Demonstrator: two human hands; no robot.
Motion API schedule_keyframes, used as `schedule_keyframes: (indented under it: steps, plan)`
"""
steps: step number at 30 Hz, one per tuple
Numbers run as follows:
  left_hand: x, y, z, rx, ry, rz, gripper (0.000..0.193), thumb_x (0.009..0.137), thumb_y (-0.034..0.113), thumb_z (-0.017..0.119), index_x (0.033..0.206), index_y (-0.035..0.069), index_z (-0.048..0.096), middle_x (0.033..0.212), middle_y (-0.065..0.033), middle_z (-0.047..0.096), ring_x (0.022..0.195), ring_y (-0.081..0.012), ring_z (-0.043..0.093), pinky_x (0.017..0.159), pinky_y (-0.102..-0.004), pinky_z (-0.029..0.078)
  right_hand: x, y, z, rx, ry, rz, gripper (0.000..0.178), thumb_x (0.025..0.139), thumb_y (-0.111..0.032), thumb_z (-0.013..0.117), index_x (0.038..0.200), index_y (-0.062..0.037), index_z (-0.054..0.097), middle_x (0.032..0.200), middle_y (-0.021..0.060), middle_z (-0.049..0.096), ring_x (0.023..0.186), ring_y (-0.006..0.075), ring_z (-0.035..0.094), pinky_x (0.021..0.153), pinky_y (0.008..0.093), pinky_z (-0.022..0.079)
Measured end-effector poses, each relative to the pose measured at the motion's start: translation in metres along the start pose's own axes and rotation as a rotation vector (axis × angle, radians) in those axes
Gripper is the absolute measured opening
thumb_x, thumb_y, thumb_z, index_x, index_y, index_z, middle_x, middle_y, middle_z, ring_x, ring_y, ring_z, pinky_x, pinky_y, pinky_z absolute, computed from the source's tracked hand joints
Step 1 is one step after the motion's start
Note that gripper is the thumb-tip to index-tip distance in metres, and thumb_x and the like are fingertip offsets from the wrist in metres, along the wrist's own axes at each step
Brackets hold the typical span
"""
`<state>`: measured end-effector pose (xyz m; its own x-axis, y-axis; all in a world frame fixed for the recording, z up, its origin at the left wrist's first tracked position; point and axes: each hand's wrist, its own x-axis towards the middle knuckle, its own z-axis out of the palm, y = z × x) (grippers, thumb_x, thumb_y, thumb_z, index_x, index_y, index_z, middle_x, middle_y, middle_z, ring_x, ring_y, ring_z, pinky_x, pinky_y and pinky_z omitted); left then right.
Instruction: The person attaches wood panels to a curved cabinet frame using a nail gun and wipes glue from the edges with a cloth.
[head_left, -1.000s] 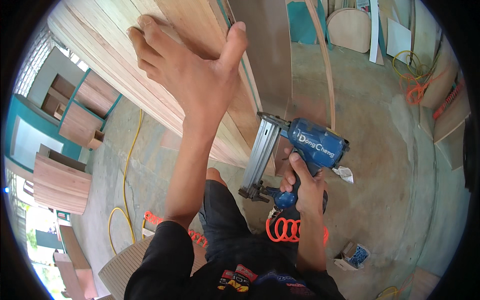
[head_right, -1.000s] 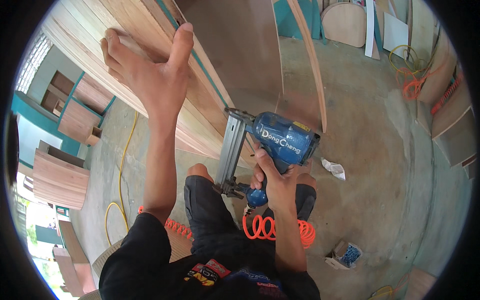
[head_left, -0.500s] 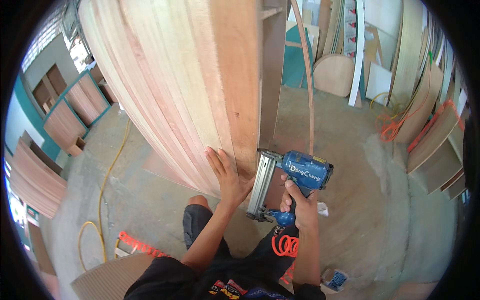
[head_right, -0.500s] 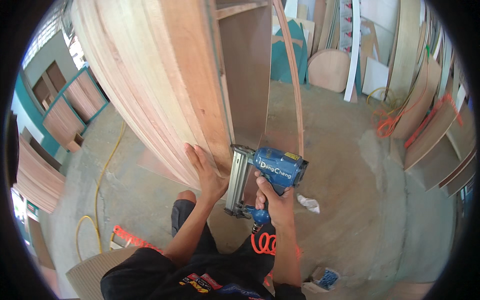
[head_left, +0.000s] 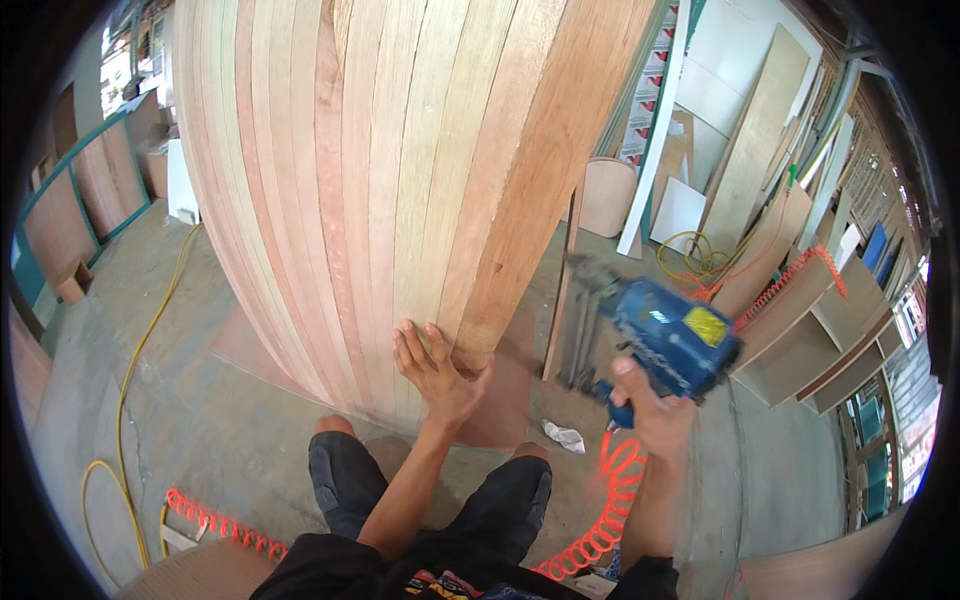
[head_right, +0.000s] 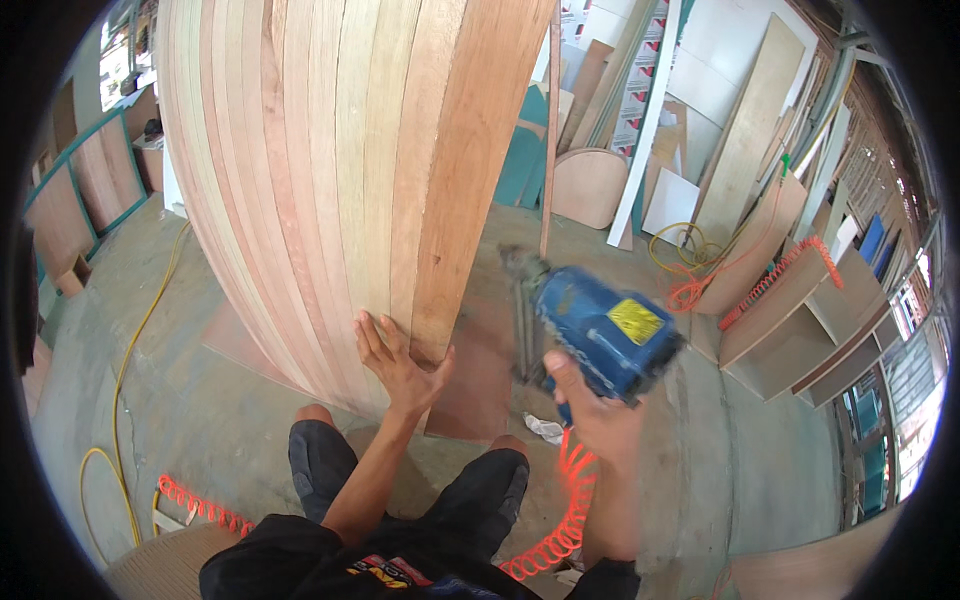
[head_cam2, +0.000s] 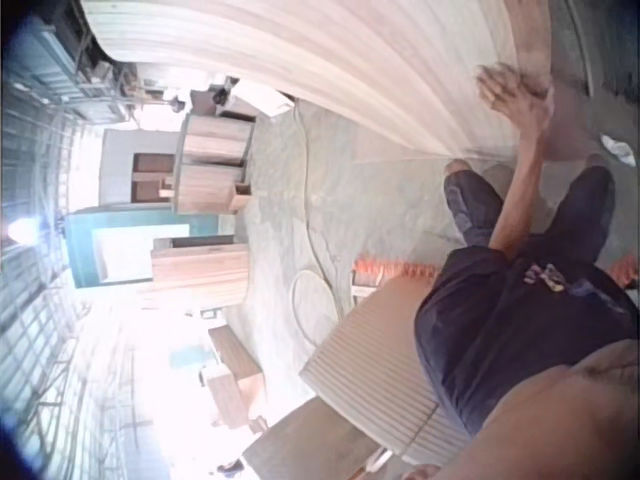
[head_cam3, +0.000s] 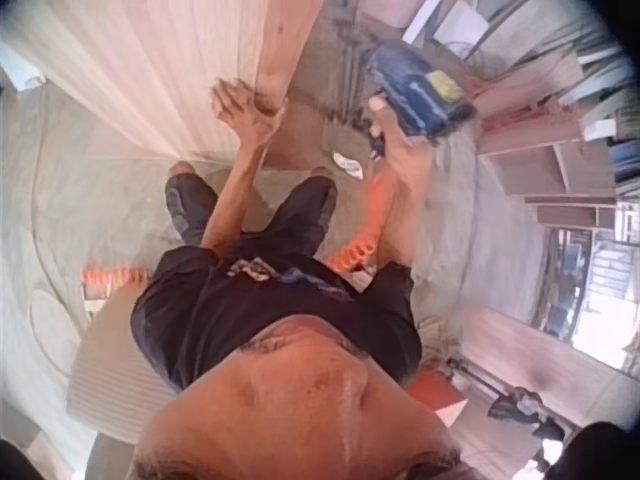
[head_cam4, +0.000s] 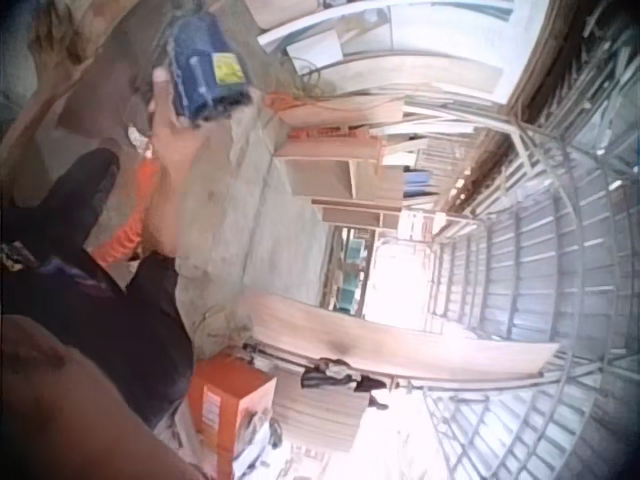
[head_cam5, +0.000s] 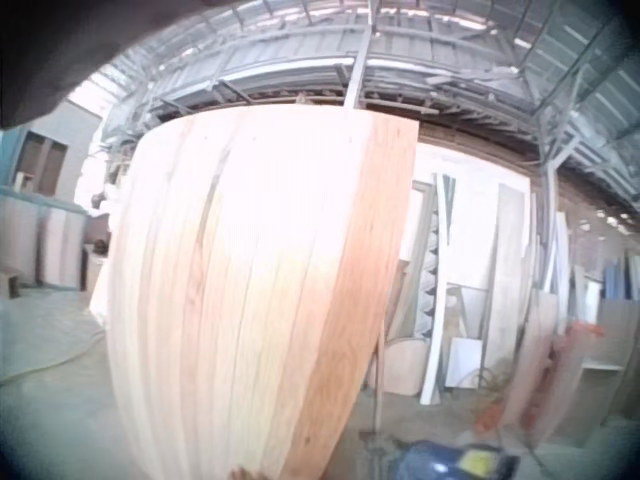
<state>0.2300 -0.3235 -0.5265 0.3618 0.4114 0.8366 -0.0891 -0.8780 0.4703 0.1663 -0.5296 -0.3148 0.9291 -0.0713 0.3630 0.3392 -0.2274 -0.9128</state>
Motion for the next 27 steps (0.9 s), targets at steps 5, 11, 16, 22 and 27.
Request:
schedule_keyframes:
  steps: [5, 11, 16, 22, 27]
  plan:
    - [-0.004, -0.002, 0.004, -0.019, 0.026, 0.000, 0.118, 0.071, 0.043, 0.083, 0.161, 0.008, 0.016, 0.162, -0.0300, 0.014, 0.147, -0.0524, 0.015, 0.111, -0.0651, 0.021, 0.013, -0.024, -0.007, -0.209, 0.140, -0.431, 0.013, 0.090, -0.016, 0.077, 0.092, -0.0052, 0.070, 0.073, -0.0013, 0.062, 0.062, 0.0087, 0.056, 0.057, 0.0251, 0.044]
    - [0.000, -0.002, 0.007, -0.056, 0.054, 0.028, 0.114, 0.070, 0.041, 0.082, 0.160, 0.010, 0.020, 0.162, -0.0292, 0.016, 0.147, -0.0526, 0.017, 0.112, -0.0656, 0.021, 0.028, -0.070, 0.008, -0.146, 0.201, -0.370, 0.020, 0.089, -0.026, 0.080, 0.094, -0.0075, 0.072, 0.074, -0.0039, 0.063, 0.062, 0.0073, 0.056, 0.057, 0.0240, 0.045]
    - [-0.004, -0.004, 0.011, -0.040, 0.069, 0.002, 0.112, 0.070, 0.040, 0.081, 0.160, 0.008, 0.020, 0.162, -0.0295, 0.016, 0.147, -0.0533, 0.017, 0.112, -0.0663, 0.021, 0.040, -0.086, 0.011, -0.093, 0.190, -0.417, 0.021, 0.085, -0.019, 0.083, 0.092, -0.0040, 0.071, 0.079, -0.0021, 0.065, 0.069, 0.0066, 0.059, 0.063, 0.0234, 0.048]
    - [-0.009, 0.002, 0.013, -0.056, 0.050, -0.014, 0.114, 0.068, 0.039, 0.081, 0.159, 0.008, 0.020, 0.162, -0.0285, 0.017, 0.147, -0.0537, 0.016, 0.115, -0.0666, 0.018, 0.066, -0.110, 0.011, -0.197, 0.224, -0.627, 0.031, 0.082, -0.007, 0.083, 0.107, 0.0013, 0.067, 0.101, 0.0058, 0.071, 0.091, 0.0122, 0.067, 0.080, 0.0280, 0.053]
    - [-0.008, -0.004, 0.011, -0.033, 0.057, 0.004, 0.115, 0.067, 0.041, 0.081, 0.159, 0.008, 0.019, 0.161, -0.0286, 0.017, 0.146, -0.0539, 0.016, 0.115, -0.0661, 0.017, 0.087, -0.118, 0.017, -0.127, 0.234, -0.878, 0.035, 0.084, -0.017, 0.085, 0.109, 0.0004, 0.068, 0.100, 0.0049, 0.071, 0.088, 0.0136, 0.067, 0.080, 0.0298, 0.054]
